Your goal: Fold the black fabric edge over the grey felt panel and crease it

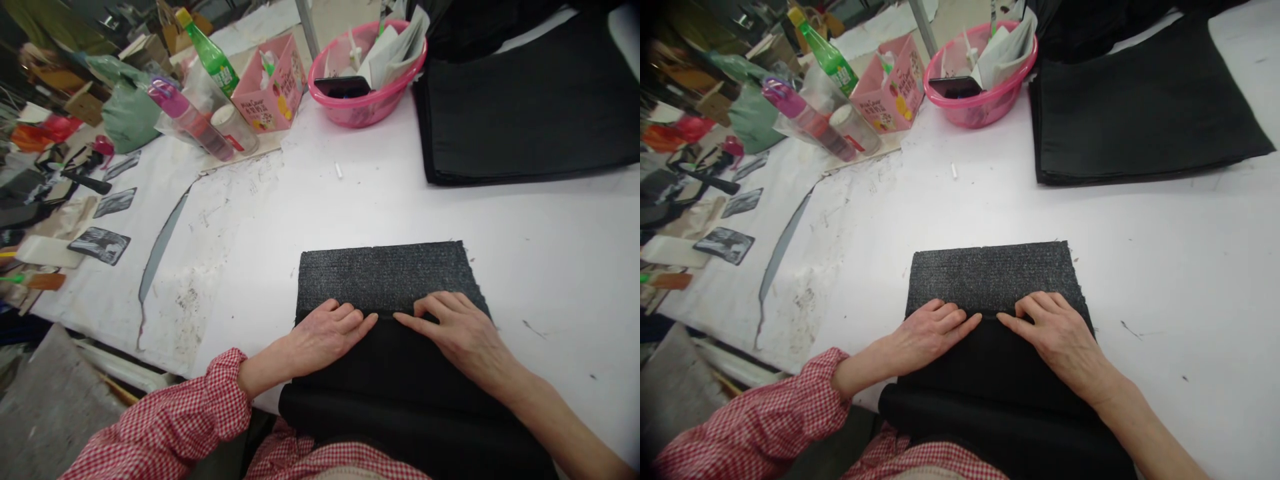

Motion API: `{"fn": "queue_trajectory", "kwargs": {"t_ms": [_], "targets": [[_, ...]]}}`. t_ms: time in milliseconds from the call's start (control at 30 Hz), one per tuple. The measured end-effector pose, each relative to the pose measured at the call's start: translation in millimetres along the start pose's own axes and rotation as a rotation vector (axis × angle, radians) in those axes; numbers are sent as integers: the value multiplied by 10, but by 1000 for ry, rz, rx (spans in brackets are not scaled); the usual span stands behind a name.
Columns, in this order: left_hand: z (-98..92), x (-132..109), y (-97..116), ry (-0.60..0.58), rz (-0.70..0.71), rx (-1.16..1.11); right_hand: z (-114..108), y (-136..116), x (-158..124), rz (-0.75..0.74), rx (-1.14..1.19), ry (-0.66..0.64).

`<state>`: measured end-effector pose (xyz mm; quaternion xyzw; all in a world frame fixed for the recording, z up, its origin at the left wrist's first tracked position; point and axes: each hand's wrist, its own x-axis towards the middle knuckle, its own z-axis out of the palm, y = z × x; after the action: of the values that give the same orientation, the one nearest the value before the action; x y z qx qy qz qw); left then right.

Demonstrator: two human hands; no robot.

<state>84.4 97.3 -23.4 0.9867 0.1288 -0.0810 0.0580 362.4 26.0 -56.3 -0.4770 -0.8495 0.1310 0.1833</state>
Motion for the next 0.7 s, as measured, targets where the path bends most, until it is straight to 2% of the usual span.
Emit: {"fn": "queue_trajectory", "kwargs": {"t_ms": [200, 700], "targets": [[-38, 70, 6, -18, 35, -10, 35, 4, -15, -4, -12, 6], [-62, 248, 4, -34, 51, -49, -106, 160, -145, -33, 3, 18]]}}
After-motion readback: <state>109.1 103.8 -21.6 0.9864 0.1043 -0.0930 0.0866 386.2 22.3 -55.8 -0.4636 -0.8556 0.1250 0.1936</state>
